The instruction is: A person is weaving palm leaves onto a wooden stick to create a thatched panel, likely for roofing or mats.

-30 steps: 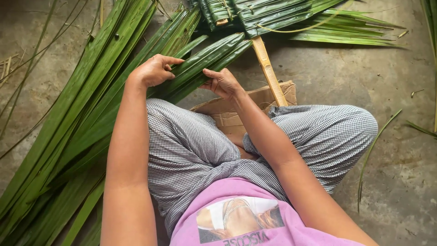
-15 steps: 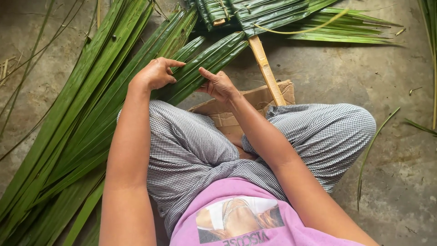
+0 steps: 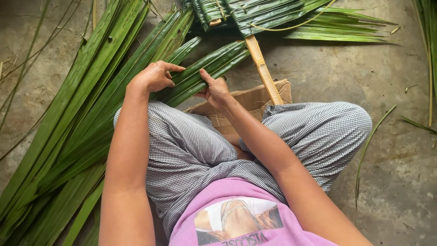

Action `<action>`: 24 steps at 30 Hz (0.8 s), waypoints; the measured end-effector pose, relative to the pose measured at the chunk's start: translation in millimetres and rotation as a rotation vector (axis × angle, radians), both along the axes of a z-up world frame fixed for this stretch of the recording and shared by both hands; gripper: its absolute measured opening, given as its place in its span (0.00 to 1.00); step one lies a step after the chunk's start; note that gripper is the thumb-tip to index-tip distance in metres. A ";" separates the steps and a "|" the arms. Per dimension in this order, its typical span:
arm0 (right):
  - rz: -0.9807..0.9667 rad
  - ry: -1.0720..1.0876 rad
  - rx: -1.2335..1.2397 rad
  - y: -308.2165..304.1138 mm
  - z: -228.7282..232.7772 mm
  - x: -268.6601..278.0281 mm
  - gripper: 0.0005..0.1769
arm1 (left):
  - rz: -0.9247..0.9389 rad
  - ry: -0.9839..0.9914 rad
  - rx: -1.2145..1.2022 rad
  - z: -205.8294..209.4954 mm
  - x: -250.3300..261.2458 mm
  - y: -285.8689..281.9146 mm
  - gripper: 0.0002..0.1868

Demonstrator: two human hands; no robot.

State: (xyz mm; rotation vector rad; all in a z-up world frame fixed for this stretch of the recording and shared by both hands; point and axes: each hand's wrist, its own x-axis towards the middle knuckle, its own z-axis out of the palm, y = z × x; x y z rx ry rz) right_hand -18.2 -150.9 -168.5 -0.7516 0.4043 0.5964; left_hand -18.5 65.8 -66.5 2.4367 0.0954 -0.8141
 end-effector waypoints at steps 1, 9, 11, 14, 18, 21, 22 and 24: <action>-0.003 -0.001 -0.001 0.1 -0.3 -3.4 0.18 | -0.003 -0.001 -0.001 -0.3 0.8 -0.5 0.33; -0.097 0.022 -0.109 -55.1 5.7 24.4 0.21 | -0.030 -0.152 -0.164 15.6 11.5 -37.0 0.31; -0.105 0.003 -0.126 -96.8 7.1 58.0 0.25 | -0.119 -0.371 -0.222 12.5 12.5 -53.4 0.29; -0.093 -0.009 -0.187 -148.5 55.0 92.9 0.21 | -0.240 -0.615 -0.105 17.5 20.4 -100.8 0.34; -0.098 0.013 -0.141 -203.1 47.0 135.0 0.10 | -0.378 -0.651 0.204 -11.5 36.1 -157.1 0.48; 0.020 -0.007 -0.098 -218.0 17.2 152.2 0.10 | -0.349 -0.918 0.280 -73.9 37.8 -175.1 0.48; 0.015 -0.010 -0.097 -222.3 3.3 157.7 0.10 | -0.354 -0.922 0.279 -76.3 38.2 -176.8 0.48; -0.010 0.038 -0.096 -229.9 -26.2 166.2 0.13 | -0.357 -1.004 0.285 -82.1 35.8 -179.4 0.43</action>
